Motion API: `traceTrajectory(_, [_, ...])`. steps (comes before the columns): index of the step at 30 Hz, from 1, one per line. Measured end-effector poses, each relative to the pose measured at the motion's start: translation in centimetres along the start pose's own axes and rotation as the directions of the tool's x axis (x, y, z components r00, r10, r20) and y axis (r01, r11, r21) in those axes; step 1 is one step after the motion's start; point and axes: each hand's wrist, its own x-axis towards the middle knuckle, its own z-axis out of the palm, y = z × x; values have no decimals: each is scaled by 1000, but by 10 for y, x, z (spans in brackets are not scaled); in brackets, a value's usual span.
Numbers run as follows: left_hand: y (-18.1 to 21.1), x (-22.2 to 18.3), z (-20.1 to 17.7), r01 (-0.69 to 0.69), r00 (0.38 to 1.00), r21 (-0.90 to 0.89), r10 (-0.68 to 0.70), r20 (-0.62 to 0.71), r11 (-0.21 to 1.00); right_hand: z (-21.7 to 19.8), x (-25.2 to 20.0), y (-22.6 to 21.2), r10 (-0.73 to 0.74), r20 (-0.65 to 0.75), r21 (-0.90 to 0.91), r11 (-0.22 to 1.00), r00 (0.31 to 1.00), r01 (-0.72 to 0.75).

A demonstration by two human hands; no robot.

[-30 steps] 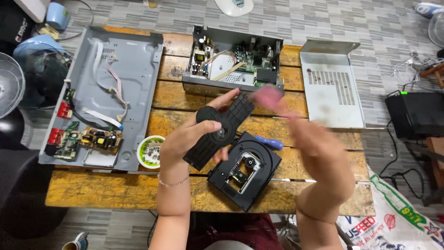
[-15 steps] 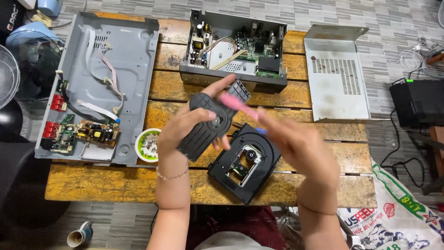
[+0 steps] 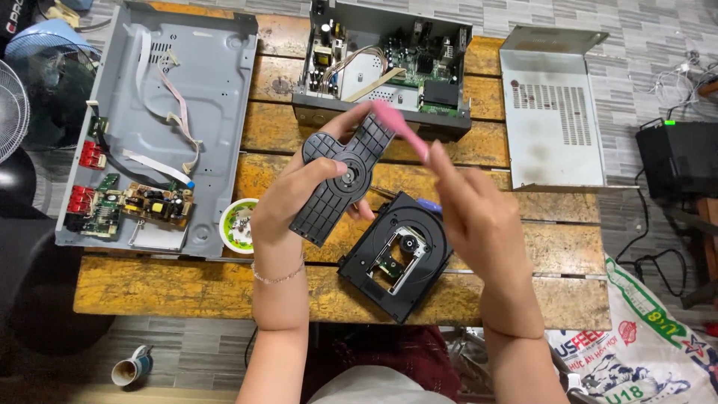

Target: Cleaning a DVD drive component with a toothbrush and using a screwdriver on the mechanism

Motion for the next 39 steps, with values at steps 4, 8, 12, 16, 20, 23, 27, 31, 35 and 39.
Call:
traceTrajectory(4, [-10,-2,-11,-14,998,5,15,-53,1000,-3,2,-8,-45,90,-27,998,995,48])
traceTrajectory(8, [-10,-1,-13,-28,997,-17,27,-67,999,3,0,9,14,78,77,997,997,-20])
traceTrajectory(12, [-20,1,-23,-3,998,-149,-7,-67,989,-7,-4,2,28,197,83,996,980,-46])
traceTrajectory(16, [-13,0,-15,-26,993,-103,14,-114,994,-3,-1,21,54,100,89,994,994,-63])
traceTrajectory(20, [-23,-1,-21,-42,995,-115,32,-94,992,-2,-5,15,4,105,145,989,994,-19])
traceTrajectory(23, [-20,1,-20,-50,993,-98,39,-107,994,-6,11,11,-15,98,106,994,995,4])
traceTrajectory(27, [-29,-1,-30,-75,993,-108,64,-102,991,5,-13,29,-39,72,155,988,997,27])
traceTrajectory(31, [-30,2,-31,-53,998,-153,50,-28,987,1,10,15,-26,133,189,982,991,0])
traceTrajectory(35, [-23,-1,-21,-82,996,-34,81,-39,996,-3,4,19,5,37,153,988,999,-11])
traceTrajectory(39, [-19,-1,-18,-93,995,50,95,-38,994,3,15,27,2,109,179,984,994,-22])
